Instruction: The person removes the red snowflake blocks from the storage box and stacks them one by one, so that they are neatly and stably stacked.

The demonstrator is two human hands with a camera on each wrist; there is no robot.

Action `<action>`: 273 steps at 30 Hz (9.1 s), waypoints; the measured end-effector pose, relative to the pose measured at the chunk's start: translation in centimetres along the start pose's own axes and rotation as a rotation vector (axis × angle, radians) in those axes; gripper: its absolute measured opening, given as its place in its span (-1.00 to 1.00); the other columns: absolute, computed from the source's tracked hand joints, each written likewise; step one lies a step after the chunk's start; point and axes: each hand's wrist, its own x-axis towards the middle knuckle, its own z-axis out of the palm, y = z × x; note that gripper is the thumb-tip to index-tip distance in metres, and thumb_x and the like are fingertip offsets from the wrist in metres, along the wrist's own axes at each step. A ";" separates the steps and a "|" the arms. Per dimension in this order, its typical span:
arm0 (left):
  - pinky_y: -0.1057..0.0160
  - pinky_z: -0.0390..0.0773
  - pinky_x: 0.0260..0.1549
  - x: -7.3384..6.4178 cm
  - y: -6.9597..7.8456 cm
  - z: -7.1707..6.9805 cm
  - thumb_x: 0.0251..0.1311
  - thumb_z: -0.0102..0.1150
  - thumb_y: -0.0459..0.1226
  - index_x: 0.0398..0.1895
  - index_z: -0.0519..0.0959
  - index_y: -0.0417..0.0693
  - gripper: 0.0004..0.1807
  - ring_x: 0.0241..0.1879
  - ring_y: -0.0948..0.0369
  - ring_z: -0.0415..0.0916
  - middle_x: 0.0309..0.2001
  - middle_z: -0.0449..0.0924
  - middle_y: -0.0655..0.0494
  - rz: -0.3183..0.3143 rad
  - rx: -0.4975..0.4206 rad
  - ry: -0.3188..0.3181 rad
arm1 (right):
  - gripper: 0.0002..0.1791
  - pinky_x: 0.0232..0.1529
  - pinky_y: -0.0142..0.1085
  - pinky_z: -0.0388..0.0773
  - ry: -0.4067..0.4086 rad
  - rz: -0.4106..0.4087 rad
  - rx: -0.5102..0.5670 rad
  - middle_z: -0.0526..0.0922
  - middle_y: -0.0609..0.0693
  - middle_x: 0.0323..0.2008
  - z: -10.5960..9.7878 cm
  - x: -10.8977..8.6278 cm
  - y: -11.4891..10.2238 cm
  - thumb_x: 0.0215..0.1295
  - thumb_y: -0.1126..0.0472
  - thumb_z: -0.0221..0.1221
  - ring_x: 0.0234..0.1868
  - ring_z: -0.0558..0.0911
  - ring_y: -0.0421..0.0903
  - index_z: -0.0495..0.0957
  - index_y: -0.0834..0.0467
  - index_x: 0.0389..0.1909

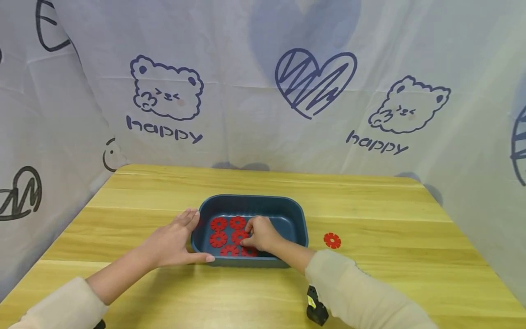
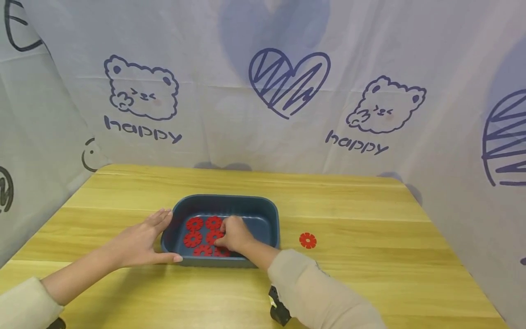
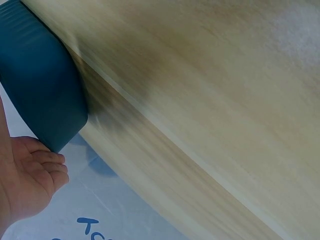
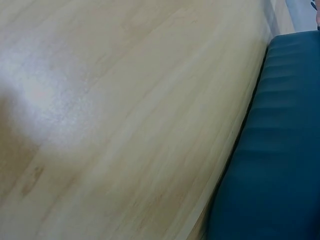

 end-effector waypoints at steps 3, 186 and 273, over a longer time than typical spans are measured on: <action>-0.17 0.38 0.10 0.0 0.0 0.0 -0.13 0.03 0.44 0.32 0.15 -0.45 0.23 0.35 -0.26 0.05 0.36 0.08 -0.38 -0.002 -0.003 -0.005 | -0.74 -0.41 -0.45 0.44 0.008 -0.008 0.006 0.59 0.06 -0.48 0.0 0.0 0.1 -0.07 0.26 0.41 -0.48 0.42 -0.23 0.58 0.33 -0.42; -0.17 0.46 0.00 0.0 -0.2 0.5 -0.14 0.08 0.41 0.31 0.16 -0.46 0.22 0.33 -0.27 0.09 0.34 0.12 -0.37 -0.008 -0.015 0.030 | -0.64 -0.33 -0.48 0.46 0.785 0.119 0.032 0.57 0.20 -0.39 -6.3 -11.6 13.8 -0.11 0.36 0.39 -0.36 0.47 -0.07 0.59 0.42 -0.23; -0.18 0.35 0.13 0.0 0.0 0.3 -0.12 0.07 0.40 0.30 0.16 -0.47 0.21 0.34 -0.27 0.05 0.34 0.11 -0.39 -0.008 0.014 0.002 | -0.76 -0.28 -0.54 0.47 -0.275 -0.395 -0.186 0.57 0.03 -0.34 -2.9 -1.1 2.9 0.01 0.28 0.36 -0.32 0.54 -0.16 0.62 0.26 -0.27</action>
